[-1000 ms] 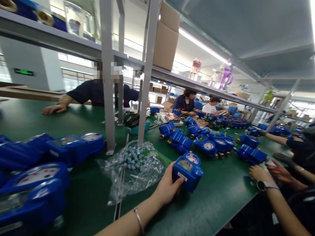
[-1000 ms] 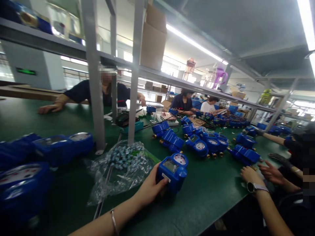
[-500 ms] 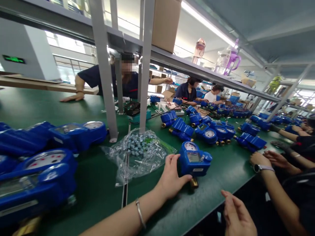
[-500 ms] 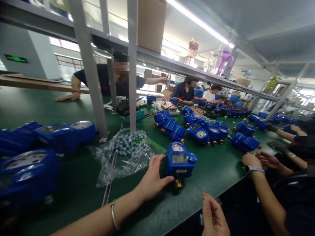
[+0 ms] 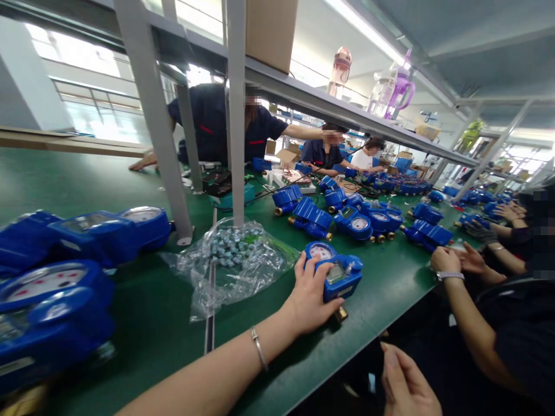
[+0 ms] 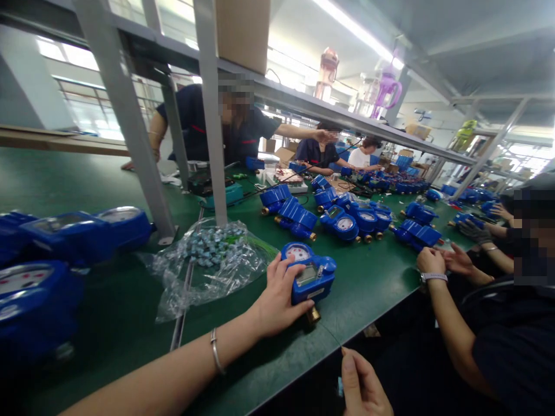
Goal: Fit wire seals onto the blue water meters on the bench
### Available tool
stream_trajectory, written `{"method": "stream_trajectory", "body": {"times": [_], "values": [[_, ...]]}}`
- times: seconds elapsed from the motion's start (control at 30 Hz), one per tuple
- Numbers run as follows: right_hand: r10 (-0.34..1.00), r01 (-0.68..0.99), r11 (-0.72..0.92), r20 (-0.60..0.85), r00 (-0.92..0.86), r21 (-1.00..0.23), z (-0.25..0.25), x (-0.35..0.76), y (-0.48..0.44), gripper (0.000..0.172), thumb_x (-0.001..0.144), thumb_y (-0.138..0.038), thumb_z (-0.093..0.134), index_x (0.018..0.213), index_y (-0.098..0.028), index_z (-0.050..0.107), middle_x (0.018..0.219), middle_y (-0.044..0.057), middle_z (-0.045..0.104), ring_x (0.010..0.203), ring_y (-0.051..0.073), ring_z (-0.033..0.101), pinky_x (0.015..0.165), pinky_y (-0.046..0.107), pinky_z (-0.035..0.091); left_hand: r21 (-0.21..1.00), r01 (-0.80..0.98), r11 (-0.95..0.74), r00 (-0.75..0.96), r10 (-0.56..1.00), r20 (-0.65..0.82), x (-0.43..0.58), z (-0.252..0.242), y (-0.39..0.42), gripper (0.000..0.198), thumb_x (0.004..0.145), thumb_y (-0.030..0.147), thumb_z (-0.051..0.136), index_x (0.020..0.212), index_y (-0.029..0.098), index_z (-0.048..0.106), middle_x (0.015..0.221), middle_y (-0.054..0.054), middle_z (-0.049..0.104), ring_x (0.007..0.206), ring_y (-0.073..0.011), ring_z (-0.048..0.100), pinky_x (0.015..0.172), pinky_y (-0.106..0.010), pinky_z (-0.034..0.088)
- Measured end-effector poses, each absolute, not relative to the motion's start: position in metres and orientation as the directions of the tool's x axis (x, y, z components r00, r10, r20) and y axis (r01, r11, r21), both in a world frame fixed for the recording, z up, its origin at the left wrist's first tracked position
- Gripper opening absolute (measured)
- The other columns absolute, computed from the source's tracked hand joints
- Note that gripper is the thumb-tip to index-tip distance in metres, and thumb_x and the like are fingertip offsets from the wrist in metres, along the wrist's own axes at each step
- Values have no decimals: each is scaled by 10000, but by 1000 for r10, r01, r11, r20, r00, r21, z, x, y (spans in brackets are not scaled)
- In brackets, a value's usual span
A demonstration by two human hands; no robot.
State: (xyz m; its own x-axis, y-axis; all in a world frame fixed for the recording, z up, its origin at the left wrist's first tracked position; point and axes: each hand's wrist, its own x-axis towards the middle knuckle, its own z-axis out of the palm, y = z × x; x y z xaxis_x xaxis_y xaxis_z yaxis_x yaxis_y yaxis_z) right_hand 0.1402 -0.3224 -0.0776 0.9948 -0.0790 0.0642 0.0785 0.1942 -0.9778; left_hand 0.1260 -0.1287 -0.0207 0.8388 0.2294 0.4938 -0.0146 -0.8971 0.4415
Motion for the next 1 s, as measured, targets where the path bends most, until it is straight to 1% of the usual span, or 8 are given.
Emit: {"method": "stream_trajectory", "body": {"times": [0.17,0.4,0.5,0.67,0.77,0.83,0.9,1.0], "values": [[12,136,147,139,990,-980,-73,143,-326,429,661,-525,684,808,-122,689,773,62,700,712,173,635,635,261,497,429,-39,-902,835,206,510,111,-31,-132,705,692,360,713,1285,176,379,1382,-163,259,1338,-416,31,1081,-630,95],[110,381,-127,369,923,-916,-57,139,-336,292,809,-420,580,817,-144,677,734,32,638,690,136,584,607,231,456,431,-164,-887,848,97,522,114,-43,-109,1094,586,263,815,1396,199,81,1485,-155,159,1377,-364,-27,1102,-589,154],[165,559,-288,535,828,-777,-47,139,-338,193,857,-317,548,838,-163,663,703,8,582,640,107,536,608,227,431,453,-179,-873,850,95,518,118,-46,-108,1102,589,239,815,1402,210,70,1497,-143,147,1384,-346,-18,1109,-567,169],[328,801,-455,762,557,-390,-29,143,-328,107,864,-187,543,869,-149,643,691,29,569,663,135,496,664,282,408,500,-194,-844,844,117,524,117,-45,-112,1034,614,215,790,1400,219,118,1511,-122,109,1392,-314,-5,1137,-525,117],[435,828,-517,766,473,-218,-16,144,-317,112,871,-187,531,865,-150,636,683,41,564,682,159,482,677,307,393,746,-74,-662,852,347,393,109,-46,-120,1007,613,202,755,1403,229,131,1503,-126,79,1377,-319,126,1113,-509,224],[495,832,-541,752,436,-125,-8,144,-310,119,875,-201,524,865,-160,635,676,41,554,685,171,471,676,315,379,920,51,-388,870,470,150,103,-50,-127,949,622,208,708,1392,176,154,1416,-184,253,1263,-327,372,998,-496,404],[551,831,-554,726,412,-51,-1,144,-304,128,879,-213,516,866,-171,635,672,40,546,688,181,462,671,321,364,975,113,-192,890,455,-14,99,-56,-131,795,653,205,631,1336,91,241,1223,-197,462,1031,-279,570,859,-443,510],[622,825,-564,673,400,31,6,145,-296,140,882,-217,501,866,-180,636,674,38,539,690,188,456,675,329,350,988,75,-133,911,413,-14,98,-62,-133,536,699,183,522,1206,69,393,1016,-131,575,866,-202,617,826,-370,522]]}}
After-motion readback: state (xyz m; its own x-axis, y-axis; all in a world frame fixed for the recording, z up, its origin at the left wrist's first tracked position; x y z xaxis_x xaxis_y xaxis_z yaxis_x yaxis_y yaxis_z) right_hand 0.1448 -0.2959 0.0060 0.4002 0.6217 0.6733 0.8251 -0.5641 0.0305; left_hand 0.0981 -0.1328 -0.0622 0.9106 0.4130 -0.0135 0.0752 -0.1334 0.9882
